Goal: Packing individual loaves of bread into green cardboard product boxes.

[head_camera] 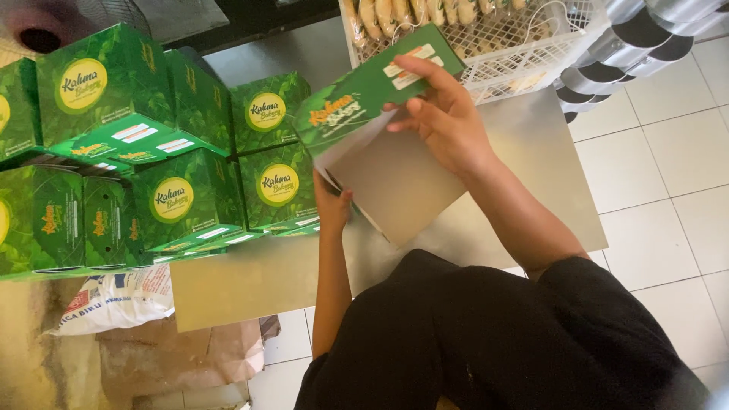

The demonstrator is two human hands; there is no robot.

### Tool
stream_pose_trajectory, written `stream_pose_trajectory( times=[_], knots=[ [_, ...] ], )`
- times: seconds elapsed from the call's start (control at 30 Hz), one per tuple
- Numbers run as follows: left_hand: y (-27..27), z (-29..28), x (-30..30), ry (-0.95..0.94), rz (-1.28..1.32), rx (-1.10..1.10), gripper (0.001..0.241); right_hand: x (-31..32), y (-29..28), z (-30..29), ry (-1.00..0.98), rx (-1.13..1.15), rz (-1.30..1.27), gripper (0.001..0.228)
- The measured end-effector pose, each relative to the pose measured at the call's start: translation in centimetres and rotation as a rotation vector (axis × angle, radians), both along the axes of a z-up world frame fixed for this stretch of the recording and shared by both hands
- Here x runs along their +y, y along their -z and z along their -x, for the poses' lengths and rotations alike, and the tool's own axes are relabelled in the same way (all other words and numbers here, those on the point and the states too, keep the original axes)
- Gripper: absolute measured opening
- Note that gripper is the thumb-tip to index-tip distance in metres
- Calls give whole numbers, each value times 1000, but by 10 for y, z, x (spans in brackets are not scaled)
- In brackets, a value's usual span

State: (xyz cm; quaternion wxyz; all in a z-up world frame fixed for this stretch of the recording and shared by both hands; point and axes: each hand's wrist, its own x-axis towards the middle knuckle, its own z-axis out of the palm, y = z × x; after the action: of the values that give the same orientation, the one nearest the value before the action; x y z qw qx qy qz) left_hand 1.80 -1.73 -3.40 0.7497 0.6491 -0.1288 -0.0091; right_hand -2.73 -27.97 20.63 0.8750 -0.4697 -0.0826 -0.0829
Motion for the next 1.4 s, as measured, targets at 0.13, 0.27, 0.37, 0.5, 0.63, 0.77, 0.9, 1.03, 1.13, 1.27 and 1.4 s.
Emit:
stream_pose_trajectory(
  times=[0.13, 0.27, 0.37, 0.5, 0.63, 0.77, 0.9, 1.03, 1.13, 1.27, 1.4],
  knots=[
    [10, -4, -7, -31, 73, -45, 127, -43, 20, -12, -186, -116, 101, 47],
    [25, -10, -9, -110, 11, -53, 124, -109, 54, -47, -452, -259, -29, 35],
    [41, -14, -7, -146, -34, -43, 122, -166, 97, -96, -167, -110, 69, 31],
    [49, -13, -6, -170, -38, 48, 115, -275, 205, -186, 533, 245, 809, 21],
    [46, -14, -10, -191, -8, 131, 118, -394, 340, -157, 740, 130, 1265, 27],
    [44, -12, -9, -179, -35, 43, 114, -443, 395, -279, 676, 186, 2040, 31],
    [49, -8, -6, -176, -85, 38, 115, -402, 340, -262, 709, 503, 1526, 53],
    [51, -6, -6, -224, -158, 111, 116, -426, 359, -269, 710, 471, 1529, 52],
    [51, -8, -7, -149, -27, 86, 116, -433, 355, -268, 772, 338, 1515, 53],
    [41, -9, -9, -156, -51, 46, 113, -415, 303, -249, 865, 176, 1282, 46],
    [54, -12, -9, -136, 4, 83, 111, -357, 190, -205, 779, 78, 985, 31]
  ],
)
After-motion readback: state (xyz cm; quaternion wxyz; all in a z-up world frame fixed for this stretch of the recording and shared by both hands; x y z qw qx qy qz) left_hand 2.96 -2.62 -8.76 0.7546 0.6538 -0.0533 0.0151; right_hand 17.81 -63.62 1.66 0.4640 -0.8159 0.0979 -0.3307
